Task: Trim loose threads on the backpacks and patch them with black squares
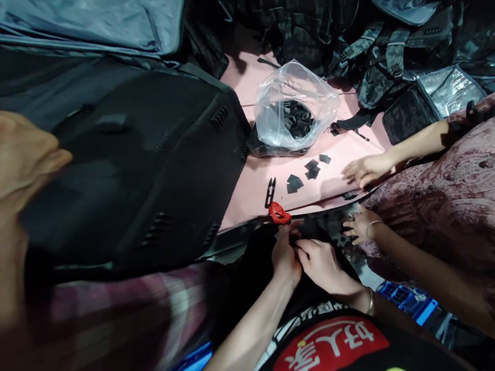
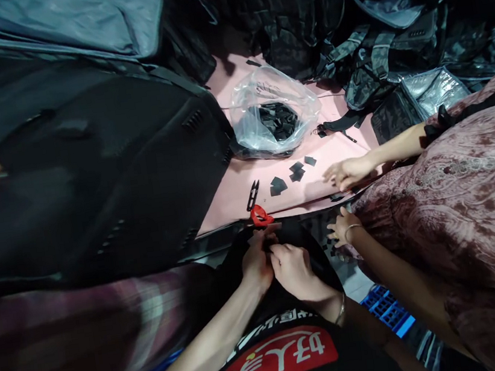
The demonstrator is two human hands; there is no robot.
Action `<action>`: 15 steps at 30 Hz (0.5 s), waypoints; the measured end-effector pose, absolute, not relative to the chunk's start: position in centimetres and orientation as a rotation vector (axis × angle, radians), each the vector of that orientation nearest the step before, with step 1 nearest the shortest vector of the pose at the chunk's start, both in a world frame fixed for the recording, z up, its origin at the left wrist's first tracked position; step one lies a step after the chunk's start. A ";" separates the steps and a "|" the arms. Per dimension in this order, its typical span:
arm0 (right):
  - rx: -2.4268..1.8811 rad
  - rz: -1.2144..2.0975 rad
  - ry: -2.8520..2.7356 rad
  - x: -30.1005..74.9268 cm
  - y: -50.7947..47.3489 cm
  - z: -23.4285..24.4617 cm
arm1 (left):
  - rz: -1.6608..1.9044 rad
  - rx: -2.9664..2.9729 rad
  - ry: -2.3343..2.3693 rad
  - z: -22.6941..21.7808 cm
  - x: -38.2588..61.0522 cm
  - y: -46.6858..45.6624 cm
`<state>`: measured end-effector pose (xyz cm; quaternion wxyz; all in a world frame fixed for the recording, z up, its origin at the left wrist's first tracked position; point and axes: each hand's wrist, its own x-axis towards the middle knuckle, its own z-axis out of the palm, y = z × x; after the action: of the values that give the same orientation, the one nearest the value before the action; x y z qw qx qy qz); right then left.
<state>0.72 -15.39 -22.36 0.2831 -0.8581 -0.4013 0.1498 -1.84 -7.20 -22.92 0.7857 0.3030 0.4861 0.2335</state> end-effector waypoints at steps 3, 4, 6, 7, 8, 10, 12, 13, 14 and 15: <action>-2.344 0.444 -1.141 1.1 -15.4 -22.2 | 0.490 0.647 1.045 -23.1 -2.1 -7.5; -2.340 0.456 -1.150 1.2 -15.4 -22.2 | 0.490 0.651 1.045 -23.1 -2.2 -7.6; -2.289 0.507 -1.181 1.7 -15.3 -22.3 | 0.484 0.658 1.045 -23.1 -2.3 -7.8; -2.254 0.547 -1.201 2.0 -15.4 -22.3 | 0.479 0.659 1.045 -23.1 -2.4 -7.9; -2.223 0.589 -1.221 2.3 -15.4 -22.3 | 0.474 0.658 1.046 -23.1 -2.4 -7.9; -2.184 0.656 -1.252 2.9 -15.5 -22.1 | 0.460 0.653 1.050 -23.2 -2.5 -8.0; -2.165 0.699 -1.281 3.5 -15.6 -21.8 | 0.445 0.646 1.056 -23.4 -2.5 -8.1; -2.156 0.717 -1.300 3.7 -15.6 -21.6 | 0.437 0.642 1.060 -23.5 -2.6 -8.1; -2.151 0.735 -1.322 3.9 -15.6 -21.6 | 0.427 0.638 1.063 -23.6 -2.6 -8.2; -2.154 0.748 -1.343 3.9 -15.6 -21.5 | 0.420 0.635 1.066 -23.8 -2.6 -8.2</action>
<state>3.90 -15.56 -21.54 0.2449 -0.7892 -0.4920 0.2740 -2.62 -8.20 -23.77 0.7930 0.2954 0.4956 0.1955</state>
